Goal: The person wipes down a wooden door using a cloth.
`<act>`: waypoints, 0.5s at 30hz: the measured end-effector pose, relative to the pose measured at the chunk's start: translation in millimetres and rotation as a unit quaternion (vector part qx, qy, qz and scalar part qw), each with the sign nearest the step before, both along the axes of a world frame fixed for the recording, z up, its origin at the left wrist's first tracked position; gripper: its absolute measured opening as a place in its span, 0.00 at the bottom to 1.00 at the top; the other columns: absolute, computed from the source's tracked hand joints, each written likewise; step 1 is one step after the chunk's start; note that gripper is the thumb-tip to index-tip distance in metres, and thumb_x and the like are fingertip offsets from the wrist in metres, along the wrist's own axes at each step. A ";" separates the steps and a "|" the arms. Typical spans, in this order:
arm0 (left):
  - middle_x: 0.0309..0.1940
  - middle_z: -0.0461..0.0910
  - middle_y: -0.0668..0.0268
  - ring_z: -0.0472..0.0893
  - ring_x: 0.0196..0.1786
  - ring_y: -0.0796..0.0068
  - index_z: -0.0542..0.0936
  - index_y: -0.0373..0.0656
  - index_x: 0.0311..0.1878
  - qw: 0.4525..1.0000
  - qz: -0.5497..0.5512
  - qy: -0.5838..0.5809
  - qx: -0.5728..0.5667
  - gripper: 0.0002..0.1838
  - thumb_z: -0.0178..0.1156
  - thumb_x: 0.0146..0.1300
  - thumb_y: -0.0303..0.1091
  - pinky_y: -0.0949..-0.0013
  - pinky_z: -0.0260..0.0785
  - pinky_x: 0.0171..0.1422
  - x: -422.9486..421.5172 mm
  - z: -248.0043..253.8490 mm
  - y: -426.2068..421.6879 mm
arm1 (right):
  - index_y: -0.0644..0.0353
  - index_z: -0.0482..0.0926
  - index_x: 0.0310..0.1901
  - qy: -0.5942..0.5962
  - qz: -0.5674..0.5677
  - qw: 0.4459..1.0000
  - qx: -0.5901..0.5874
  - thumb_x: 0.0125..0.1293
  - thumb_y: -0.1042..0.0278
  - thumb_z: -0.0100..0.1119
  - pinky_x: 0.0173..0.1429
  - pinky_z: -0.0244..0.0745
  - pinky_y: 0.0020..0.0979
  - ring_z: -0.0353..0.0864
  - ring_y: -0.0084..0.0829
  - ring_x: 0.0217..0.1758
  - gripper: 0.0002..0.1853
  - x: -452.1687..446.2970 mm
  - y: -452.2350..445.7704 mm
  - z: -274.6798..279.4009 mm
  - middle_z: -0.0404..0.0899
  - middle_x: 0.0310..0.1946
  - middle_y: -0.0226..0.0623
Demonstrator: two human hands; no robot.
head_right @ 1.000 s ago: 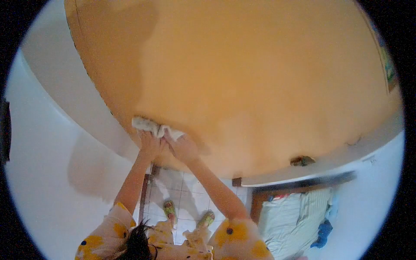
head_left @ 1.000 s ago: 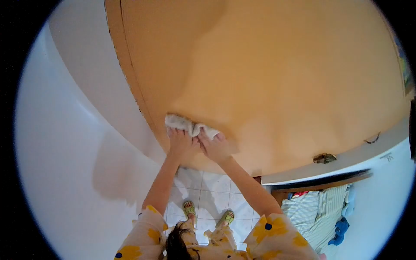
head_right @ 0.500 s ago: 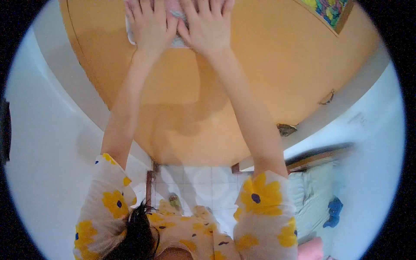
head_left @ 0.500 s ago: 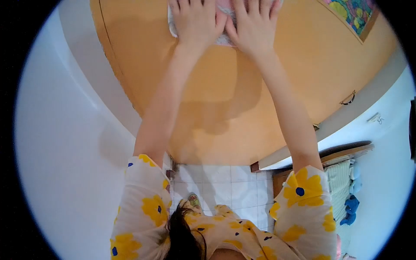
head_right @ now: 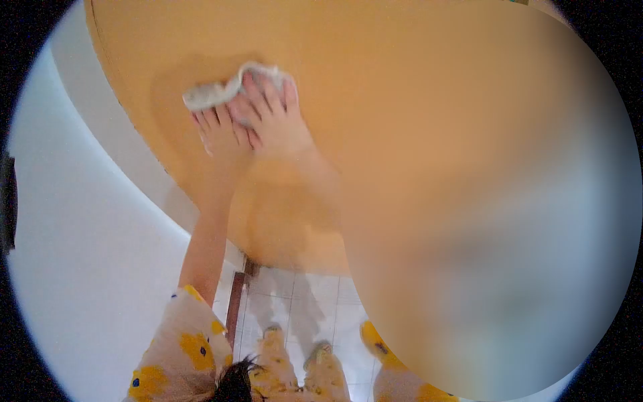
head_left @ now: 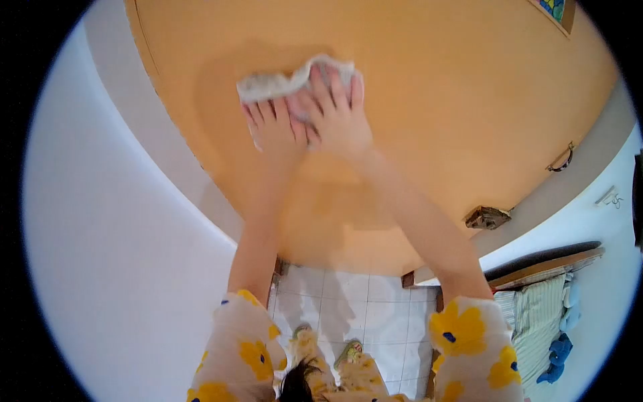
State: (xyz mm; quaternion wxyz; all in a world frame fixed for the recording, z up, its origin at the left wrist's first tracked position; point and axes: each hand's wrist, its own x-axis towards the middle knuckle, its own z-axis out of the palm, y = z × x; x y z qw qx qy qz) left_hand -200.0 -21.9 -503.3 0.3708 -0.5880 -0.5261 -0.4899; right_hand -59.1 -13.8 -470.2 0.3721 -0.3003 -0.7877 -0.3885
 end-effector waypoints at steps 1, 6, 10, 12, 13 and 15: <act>0.61 0.62 0.41 0.57 0.65 0.32 0.65 0.36 0.62 1.000 0.002 0.004 -0.005 0.31 0.43 0.60 0.47 0.33 0.44 0.68 0.5 -26.1 -0.2 | 0.44 0.70 0.59 -0.009 0.001 1.000 0.000 0.50 0.45 0.60 0.66 0.47 0.62 0.50 0.46 0.72 0.32 0.3 -1.4 -23.9 0.55 0.69 0.42; 0.61 0.63 0.43 0.60 0.64 0.34 0.69 0.36 0.59 0.997 0.031 0.063 0.028 0.30 0.47 0.57 0.47 0.32 0.52 0.65 2.1 -175.2 3.7 | 0.43 0.76 0.49 -0.054 -0.042 0.995 0.070 0.58 0.50 0.56 0.57 0.61 0.50 0.64 0.34 0.62 0.18 11.7 -3.7 -177.1 0.66 0.63 0.33; 0.58 0.66 0.44 0.62 0.63 0.34 0.72 0.36 0.55 0.993 -0.033 0.058 -0.097 0.29 0.52 0.52 0.46 0.28 0.51 0.63 13.8 -323.7 -7.5 | 0.45 0.76 0.48 -0.079 0.007 0.975 -0.205 0.58 0.54 0.57 0.53 0.65 0.41 0.71 0.28 0.54 0.17 37.5 -31.2 -280.5 0.69 0.61 0.30; 0.56 0.67 0.44 0.63 0.62 0.34 0.73 0.36 0.52 0.981 -0.044 0.076 -0.174 0.28 0.53 0.52 0.45 0.27 0.49 0.64 13.4 -347.1 -18.1 | 0.48 0.75 0.49 -0.108 -0.018 0.971 -0.211 0.58 0.56 0.57 0.53 0.65 0.40 0.73 0.28 0.52 0.18 49.7 -39.0 -312.4 0.68 0.61 0.31; 0.55 0.68 0.44 0.63 0.62 0.35 0.73 0.36 0.51 0.978 -0.046 0.084 -0.188 0.27 0.53 0.52 0.45 0.27 0.48 0.65 15.5 -354.1 -21.9 | 0.50 0.75 0.50 -0.129 -0.035 0.966 -0.220 0.58 0.57 0.57 0.54 0.65 0.40 0.73 0.29 0.52 0.19 57.1 -43.0 -323.1 0.68 0.61 0.31; 0.54 0.68 0.44 0.62 0.62 0.36 0.74 0.36 0.50 0.969 -0.029 0.084 -0.231 0.25 0.53 0.53 0.44 0.27 0.46 0.66 30.0 -356.0 -30.0 | 0.53 0.73 0.52 -0.117 -0.053 0.965 -0.228 0.57 0.58 0.57 0.58 0.64 0.42 0.73 0.31 0.54 0.21 67.3 -51.5 -337.3 0.68 0.61 0.34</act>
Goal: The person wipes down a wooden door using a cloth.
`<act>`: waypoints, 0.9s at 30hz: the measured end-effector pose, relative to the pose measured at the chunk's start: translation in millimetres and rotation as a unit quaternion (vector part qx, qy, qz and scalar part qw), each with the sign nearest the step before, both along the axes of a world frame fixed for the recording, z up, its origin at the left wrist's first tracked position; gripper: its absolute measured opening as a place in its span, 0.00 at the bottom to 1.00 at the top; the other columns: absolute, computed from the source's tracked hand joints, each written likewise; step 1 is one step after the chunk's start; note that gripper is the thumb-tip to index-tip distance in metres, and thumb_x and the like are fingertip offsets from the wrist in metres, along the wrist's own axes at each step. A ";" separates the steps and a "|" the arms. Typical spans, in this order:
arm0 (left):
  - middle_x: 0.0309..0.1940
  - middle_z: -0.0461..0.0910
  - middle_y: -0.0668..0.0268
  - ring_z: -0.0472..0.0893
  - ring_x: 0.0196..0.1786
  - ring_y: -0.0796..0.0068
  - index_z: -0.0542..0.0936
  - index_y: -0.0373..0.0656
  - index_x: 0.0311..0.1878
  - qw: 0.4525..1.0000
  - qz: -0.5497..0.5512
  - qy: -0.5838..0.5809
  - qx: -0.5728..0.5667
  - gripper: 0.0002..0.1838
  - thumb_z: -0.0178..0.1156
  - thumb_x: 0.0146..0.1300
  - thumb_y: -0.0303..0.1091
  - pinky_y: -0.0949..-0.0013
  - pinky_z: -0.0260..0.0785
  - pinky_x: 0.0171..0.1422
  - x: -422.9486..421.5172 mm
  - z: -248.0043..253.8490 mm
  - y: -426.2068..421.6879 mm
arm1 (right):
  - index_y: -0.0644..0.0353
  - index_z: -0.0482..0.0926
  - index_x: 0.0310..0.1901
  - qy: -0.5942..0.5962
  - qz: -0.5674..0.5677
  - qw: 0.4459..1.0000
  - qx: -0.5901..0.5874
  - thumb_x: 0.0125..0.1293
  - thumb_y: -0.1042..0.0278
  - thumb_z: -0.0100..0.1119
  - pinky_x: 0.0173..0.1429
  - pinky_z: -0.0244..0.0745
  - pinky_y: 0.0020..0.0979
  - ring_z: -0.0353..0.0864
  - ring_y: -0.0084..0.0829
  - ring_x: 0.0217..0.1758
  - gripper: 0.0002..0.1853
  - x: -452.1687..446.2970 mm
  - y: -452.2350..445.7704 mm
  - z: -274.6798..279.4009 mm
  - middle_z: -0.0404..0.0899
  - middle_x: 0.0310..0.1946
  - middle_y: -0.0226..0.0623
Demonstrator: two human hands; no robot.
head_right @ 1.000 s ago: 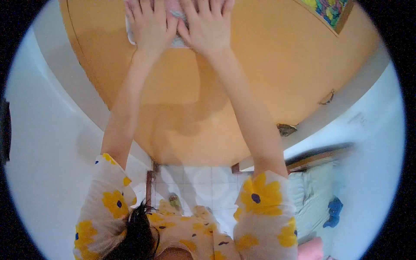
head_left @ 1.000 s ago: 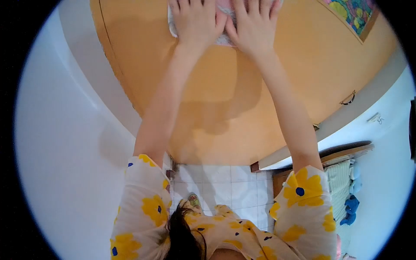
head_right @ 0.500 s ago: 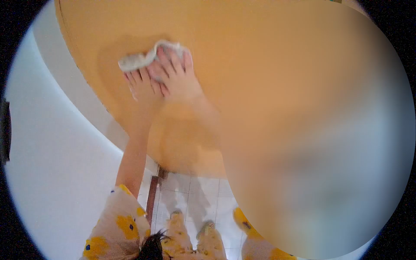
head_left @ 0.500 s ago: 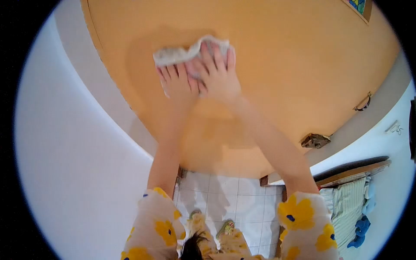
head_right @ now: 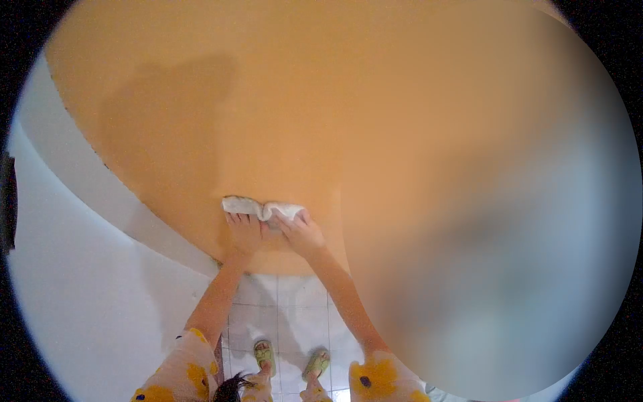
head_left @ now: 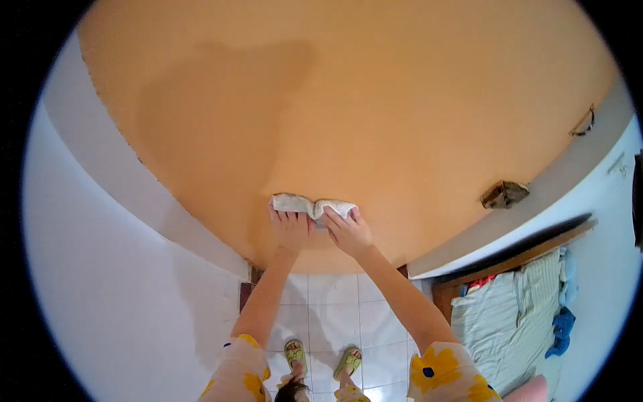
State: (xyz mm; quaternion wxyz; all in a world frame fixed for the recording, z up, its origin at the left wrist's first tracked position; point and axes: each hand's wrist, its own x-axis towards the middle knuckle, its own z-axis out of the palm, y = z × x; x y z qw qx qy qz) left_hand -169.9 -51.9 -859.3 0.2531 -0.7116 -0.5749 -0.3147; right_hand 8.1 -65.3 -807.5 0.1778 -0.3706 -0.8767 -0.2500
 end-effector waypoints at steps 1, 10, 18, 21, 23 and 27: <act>0.54 0.68 0.44 0.61 0.63 0.36 0.74 0.37 0.49 0.999 0.024 0.001 -0.032 0.24 0.54 0.53 0.44 0.28 0.45 0.66 9.1 10.8 -5.4 | 0.55 0.73 0.53 0.033 -0.007 0.999 0.002 0.57 0.58 0.57 0.60 0.63 0.44 0.72 0.32 0.56 0.22 -0.6 -6.8 5.6 0.68 0.61 0.35; 0.62 0.62 0.48 0.53 0.69 0.36 0.69 0.41 0.60 0.985 -0.127 0.056 0.106 0.32 0.59 0.53 0.45 0.31 0.39 0.69 65.1 239.4 19.8 | 0.60 0.62 0.64 0.251 -0.134 0.955 0.079 0.59 0.52 0.54 0.69 0.41 0.63 0.43 0.59 0.73 0.34 31.5 -10.4 182.0 0.49 0.68 0.62; 0.63 0.62 0.50 0.53 0.70 0.44 0.67 0.41 0.63 0.936 -0.143 0.059 0.316 0.31 0.52 0.56 0.43 0.42 0.42 0.73 122.2 474.0 35.8 | 0.62 0.62 0.64 0.328 -0.124 0.883 0.312 0.59 0.53 0.51 0.70 0.32 0.64 0.37 0.60 0.74 0.33 67.0 31.3 406.2 0.44 0.69 0.63; 0.64 0.61 0.49 0.51 0.71 0.45 0.66 0.39 0.64 0.936 -0.113 0.027 0.332 0.31 0.49 0.59 0.44 0.44 0.41 0.74 133.3 484.0 42.2 | 0.64 0.61 0.65 0.323 -0.110 0.879 0.334 0.60 0.57 0.48 0.71 0.29 0.63 0.35 0.60 0.74 0.32 73.2 38.5 423.0 0.41 0.70 0.64; 0.63 0.63 0.52 0.54 0.70 0.46 0.67 0.43 0.63 0.943 -0.080 0.027 0.322 0.30 0.52 0.57 0.45 0.42 0.42 0.72 137.4 464.9 50.2 | 0.66 0.59 0.65 0.294 -0.115 0.893 0.321 0.62 0.59 0.46 0.71 0.29 0.61 0.34 0.61 0.74 0.32 80.1 40.6 408.6 0.39 0.70 0.64; 0.61 0.66 0.59 0.59 0.68 0.52 0.69 0.53 0.62 0.956 -0.067 0.035 0.282 0.31 0.57 0.52 0.46 0.38 0.46 0.69 137.3 390.3 50.8 | 0.64 0.60 0.64 0.270 -0.110 0.922 0.255 0.61 0.56 0.47 0.71 0.32 0.61 0.37 0.59 0.74 0.32 85.6 42.0 331.2 0.43 0.69 0.62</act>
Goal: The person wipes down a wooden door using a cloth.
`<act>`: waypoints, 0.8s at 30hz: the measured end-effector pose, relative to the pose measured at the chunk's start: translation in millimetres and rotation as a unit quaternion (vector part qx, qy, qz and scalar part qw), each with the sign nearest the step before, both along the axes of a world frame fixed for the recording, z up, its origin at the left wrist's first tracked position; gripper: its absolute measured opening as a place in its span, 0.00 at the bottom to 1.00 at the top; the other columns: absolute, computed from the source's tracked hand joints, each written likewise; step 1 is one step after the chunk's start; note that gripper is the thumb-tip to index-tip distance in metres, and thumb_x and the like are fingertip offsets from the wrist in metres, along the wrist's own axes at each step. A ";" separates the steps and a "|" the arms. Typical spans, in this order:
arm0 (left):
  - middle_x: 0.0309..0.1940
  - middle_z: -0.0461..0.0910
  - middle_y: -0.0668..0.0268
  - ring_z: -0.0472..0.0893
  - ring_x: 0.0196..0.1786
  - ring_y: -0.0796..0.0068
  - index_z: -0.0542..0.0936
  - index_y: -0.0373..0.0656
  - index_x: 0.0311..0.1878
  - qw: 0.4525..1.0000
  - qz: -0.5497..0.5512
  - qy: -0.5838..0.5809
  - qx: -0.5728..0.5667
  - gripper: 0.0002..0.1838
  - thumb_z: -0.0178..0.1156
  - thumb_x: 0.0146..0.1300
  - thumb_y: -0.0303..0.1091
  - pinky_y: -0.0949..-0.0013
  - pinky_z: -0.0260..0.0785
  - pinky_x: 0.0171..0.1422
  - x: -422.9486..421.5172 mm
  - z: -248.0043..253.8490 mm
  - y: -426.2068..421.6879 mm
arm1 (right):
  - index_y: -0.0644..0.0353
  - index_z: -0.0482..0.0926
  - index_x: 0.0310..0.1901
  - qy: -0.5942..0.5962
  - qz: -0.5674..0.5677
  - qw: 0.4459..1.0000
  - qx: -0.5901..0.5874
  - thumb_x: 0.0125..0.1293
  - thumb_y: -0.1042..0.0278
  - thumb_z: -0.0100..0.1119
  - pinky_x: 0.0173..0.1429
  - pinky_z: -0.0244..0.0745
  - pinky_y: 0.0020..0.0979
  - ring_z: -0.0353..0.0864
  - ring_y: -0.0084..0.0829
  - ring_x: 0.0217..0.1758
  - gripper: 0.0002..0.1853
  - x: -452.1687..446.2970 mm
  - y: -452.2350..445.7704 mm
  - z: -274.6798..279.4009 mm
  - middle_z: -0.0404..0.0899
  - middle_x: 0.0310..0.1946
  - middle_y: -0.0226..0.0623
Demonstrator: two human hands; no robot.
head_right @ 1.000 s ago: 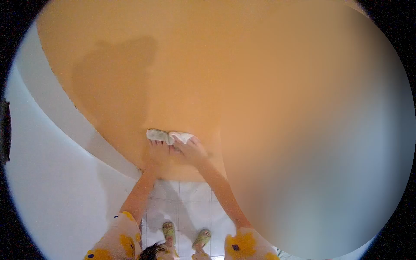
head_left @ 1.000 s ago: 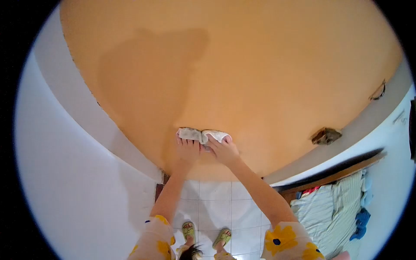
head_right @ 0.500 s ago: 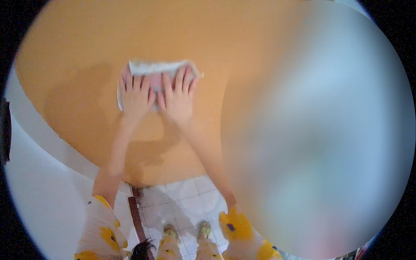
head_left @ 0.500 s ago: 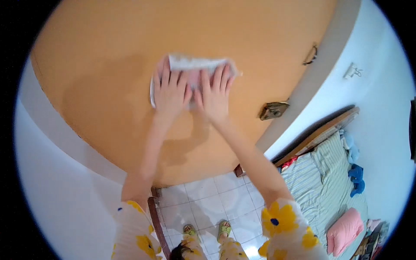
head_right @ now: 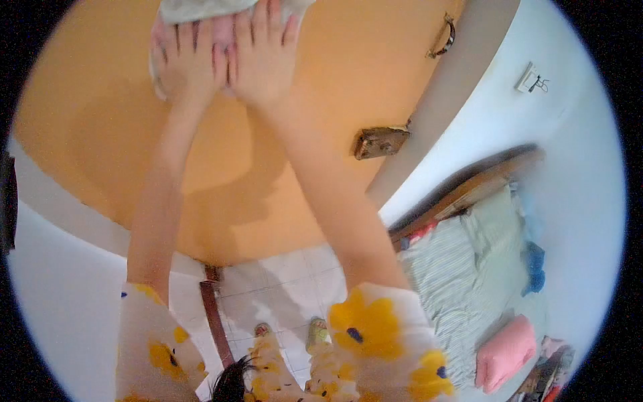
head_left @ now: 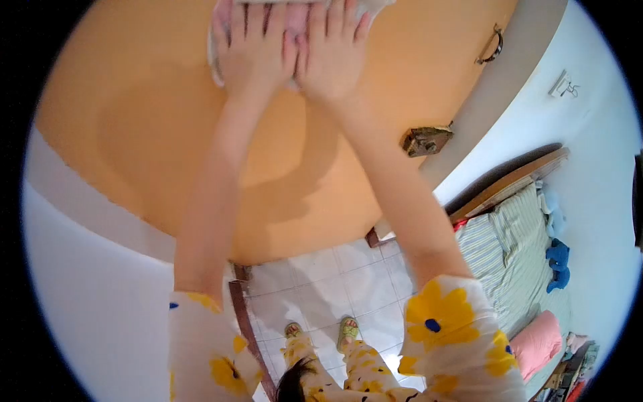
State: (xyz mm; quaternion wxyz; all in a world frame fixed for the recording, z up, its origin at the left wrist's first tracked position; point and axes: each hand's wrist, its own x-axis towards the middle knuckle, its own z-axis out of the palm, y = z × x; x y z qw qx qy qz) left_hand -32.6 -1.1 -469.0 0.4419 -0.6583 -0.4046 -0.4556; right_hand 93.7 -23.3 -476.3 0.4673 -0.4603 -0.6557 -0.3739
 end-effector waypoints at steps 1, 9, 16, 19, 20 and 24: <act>0.62 0.66 0.61 0.58 0.69 0.55 0.69 0.55 0.62 1.000 -0.023 -0.005 -0.009 0.31 0.57 0.52 0.47 0.39 0.47 0.68 1.0 -26.8 -0.9 | 0.62 0.64 0.62 -0.008 -0.003 1.000 0.010 0.59 0.53 0.51 0.70 0.36 0.61 0.40 0.57 0.74 0.32 1.7 4.0 -30.1 0.49 0.68 0.60; 0.58 0.69 0.53 0.61 0.65 0.44 0.74 0.43 0.53 0.978 -0.047 0.116 -0.164 0.25 0.54 0.55 0.47 0.30 0.44 0.67 -18.4 -283.5 -20.5 | 0.60 0.71 0.57 -0.118 0.040 0.982 -0.144 0.60 0.55 0.54 0.67 0.49 0.58 0.53 0.50 0.71 0.26 22.2 -25.3 -273.0 0.61 0.64 0.51; 0.60 0.68 0.56 0.61 0.66 0.49 0.74 0.43 0.55 0.962 -0.013 0.097 -0.254 0.24 0.57 0.56 0.44 0.34 0.46 0.69 -5.1 -367.0 -52.1 | 0.61 0.67 0.59 -0.109 0.088 0.948 -0.286 0.61 0.58 0.55 0.68 0.53 0.51 0.55 0.49 0.70 0.26 56.4 -61.1 -342.6 0.61 0.64 0.51; 0.63 0.64 0.61 0.58 0.69 0.50 0.73 0.47 0.58 0.966 0.006 0.074 -0.247 0.26 0.58 0.56 0.46 0.35 0.44 0.70 29.7 -336.3 -55.6 | 0.64 0.59 0.65 0.069 0.126 0.954 -0.264 0.61 0.60 0.54 0.71 0.45 0.56 0.46 0.57 0.72 0.31 50.5 -69.8 -308.1 0.52 0.67 0.59; 0.65 0.62 0.61 0.56 0.70 0.51 0.72 0.48 0.59 0.962 0.016 0.080 -0.261 0.27 0.57 0.56 0.47 0.35 0.43 0.70 39.4 -318.1 -52.5 | 0.65 0.57 0.66 0.083 0.128 0.954 -0.259 0.62 0.61 0.53 0.71 0.41 0.57 0.42 0.59 0.73 0.33 52.1 -70.6 -288.5 0.48 0.68 0.61; 0.67 0.59 0.61 0.51 0.72 0.51 0.68 0.51 0.63 0.979 -0.012 0.060 -0.195 0.32 0.58 0.55 0.50 0.36 0.40 0.71 77.3 -207.3 -32.5 | 0.68 0.56 0.65 0.106 0.124 0.967 -0.195 0.61 0.61 0.50 0.71 0.31 0.61 0.33 0.62 0.74 0.33 78.5 -55.5 -182.4 0.40 0.70 0.63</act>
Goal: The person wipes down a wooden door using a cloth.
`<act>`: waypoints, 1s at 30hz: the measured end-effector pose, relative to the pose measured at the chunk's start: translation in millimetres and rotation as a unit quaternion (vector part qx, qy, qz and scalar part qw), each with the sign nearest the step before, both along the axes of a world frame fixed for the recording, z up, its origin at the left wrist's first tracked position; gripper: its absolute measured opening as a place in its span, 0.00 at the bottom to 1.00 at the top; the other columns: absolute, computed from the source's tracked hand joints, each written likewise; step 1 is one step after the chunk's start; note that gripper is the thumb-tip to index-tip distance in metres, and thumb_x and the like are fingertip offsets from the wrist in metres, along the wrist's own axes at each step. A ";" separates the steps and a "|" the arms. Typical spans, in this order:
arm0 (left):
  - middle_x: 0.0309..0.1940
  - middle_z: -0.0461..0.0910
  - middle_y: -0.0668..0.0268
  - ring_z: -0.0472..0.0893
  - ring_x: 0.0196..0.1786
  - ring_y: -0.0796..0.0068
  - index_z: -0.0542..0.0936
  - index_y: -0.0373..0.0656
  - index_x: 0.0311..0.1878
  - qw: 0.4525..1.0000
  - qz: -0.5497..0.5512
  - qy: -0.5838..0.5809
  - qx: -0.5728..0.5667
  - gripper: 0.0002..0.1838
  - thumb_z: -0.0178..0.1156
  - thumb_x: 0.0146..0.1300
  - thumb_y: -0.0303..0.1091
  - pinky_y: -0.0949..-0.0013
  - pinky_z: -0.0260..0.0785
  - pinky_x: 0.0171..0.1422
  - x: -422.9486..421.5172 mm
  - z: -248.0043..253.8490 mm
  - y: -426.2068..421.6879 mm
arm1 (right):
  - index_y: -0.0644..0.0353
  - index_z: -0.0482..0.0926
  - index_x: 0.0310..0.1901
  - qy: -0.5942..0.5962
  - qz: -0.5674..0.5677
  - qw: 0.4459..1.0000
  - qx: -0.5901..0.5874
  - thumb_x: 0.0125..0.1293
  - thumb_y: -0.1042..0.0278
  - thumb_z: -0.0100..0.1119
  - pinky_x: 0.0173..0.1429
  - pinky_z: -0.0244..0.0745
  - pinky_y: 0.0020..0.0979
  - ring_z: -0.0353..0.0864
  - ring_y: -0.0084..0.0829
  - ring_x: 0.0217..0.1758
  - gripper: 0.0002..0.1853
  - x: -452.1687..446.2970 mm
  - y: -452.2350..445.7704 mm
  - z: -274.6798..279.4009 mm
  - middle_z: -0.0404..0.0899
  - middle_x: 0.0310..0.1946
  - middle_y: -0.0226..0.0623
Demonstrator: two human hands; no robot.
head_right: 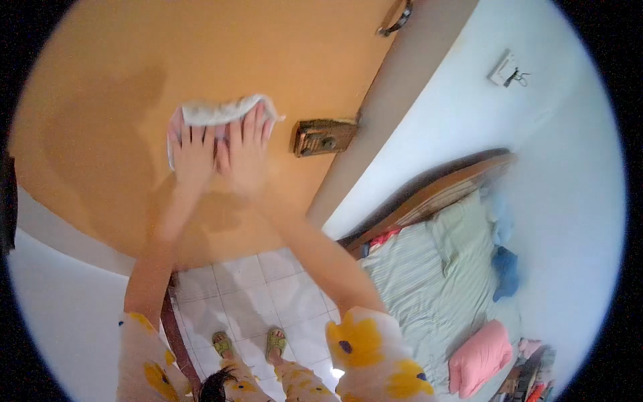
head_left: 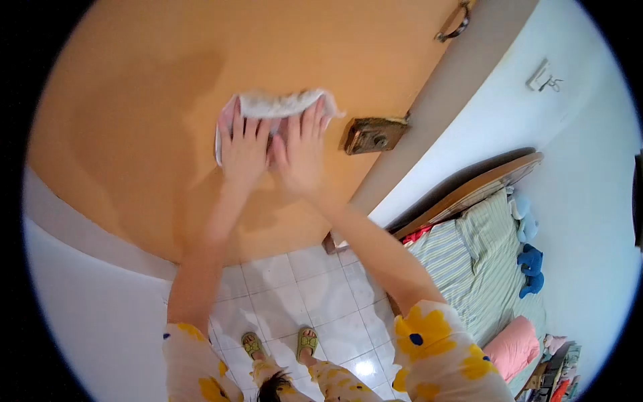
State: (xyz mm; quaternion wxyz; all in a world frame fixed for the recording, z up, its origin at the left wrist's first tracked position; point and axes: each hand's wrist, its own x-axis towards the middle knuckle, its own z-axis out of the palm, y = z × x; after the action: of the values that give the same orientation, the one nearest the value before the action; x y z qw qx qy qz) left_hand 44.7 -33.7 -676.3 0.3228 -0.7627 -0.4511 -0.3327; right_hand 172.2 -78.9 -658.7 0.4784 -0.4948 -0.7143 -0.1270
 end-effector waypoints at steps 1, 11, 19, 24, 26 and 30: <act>0.67 0.59 0.61 0.51 0.73 0.51 0.68 0.51 0.64 0.999 -0.021 -0.012 0.037 0.33 0.58 0.54 0.50 0.36 0.40 0.71 7.5 24.3 9.7 | 0.69 0.57 0.64 0.002 -0.005 1.000 0.020 0.61 0.61 0.50 0.71 0.29 0.62 0.32 0.61 0.74 0.32 9.1 3.2 28.1 0.39 0.70 0.62; 0.64 0.62 0.51 0.52 0.71 0.47 0.66 0.42 0.64 0.963 -0.026 -0.058 0.260 0.31 0.49 0.60 0.47 0.42 0.40 0.73 66.4 247.8 21.4 | 0.65 0.55 0.67 0.030 -0.121 0.972 0.200 0.64 0.58 0.41 0.72 0.29 0.60 0.33 0.61 0.74 0.32 46.6 45.6 219.5 0.39 0.70 0.63; 0.65 0.62 0.57 0.53 0.71 0.47 0.67 0.48 0.64 0.984 -0.010 0.007 0.176 0.29 0.50 0.61 0.49 0.38 0.41 0.71 56.5 141.4 29.6 | 0.72 0.58 0.63 0.079 -0.085 0.969 0.220 0.62 0.63 0.44 0.70 0.28 0.64 0.31 0.65 0.73 0.29 33.1 49.9 110.8 0.42 0.69 0.66; 0.63 0.64 0.63 0.56 0.71 0.53 0.70 0.56 0.61 0.983 -0.072 0.032 0.164 0.27 0.55 0.58 0.49 0.37 0.46 0.68 59.8 50.6 28.7 | 0.76 0.56 0.63 0.080 -0.079 0.987 0.111 0.62 0.64 0.41 0.68 0.30 0.66 0.31 0.67 0.73 0.31 36.4 40.1 20.0 0.43 0.68 0.68; 0.63 0.65 0.61 0.56 0.70 0.50 0.70 0.55 0.62 0.983 -0.091 0.077 0.142 0.26 0.52 0.60 0.50 0.35 0.45 0.69 49.8 2.5 27.7 | 0.76 0.54 0.64 0.078 -0.064 0.990 0.099 0.63 0.63 0.42 0.68 0.32 0.66 0.32 0.68 0.72 0.32 34.2 36.3 -25.0 0.43 0.67 0.69; 0.64 0.64 0.63 0.58 0.70 0.52 0.71 0.56 0.61 0.984 -0.106 0.132 0.057 0.26 0.53 0.58 0.50 0.37 0.46 0.69 21.7 -88.6 18.4 | 0.76 0.47 0.66 0.084 -0.048 0.995 -0.034 0.61 0.69 0.47 0.72 0.32 0.58 0.35 0.70 0.71 0.35 23.7 17.0 -116.6 0.40 0.68 0.68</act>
State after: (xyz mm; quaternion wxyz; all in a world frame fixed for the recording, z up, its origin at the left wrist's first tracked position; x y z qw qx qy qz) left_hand 66.4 -15.3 -764.9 0.3855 -0.8237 -0.3013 -0.2866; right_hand 195.9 -61.8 -775.3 0.5132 -0.5532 -0.6510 -0.0828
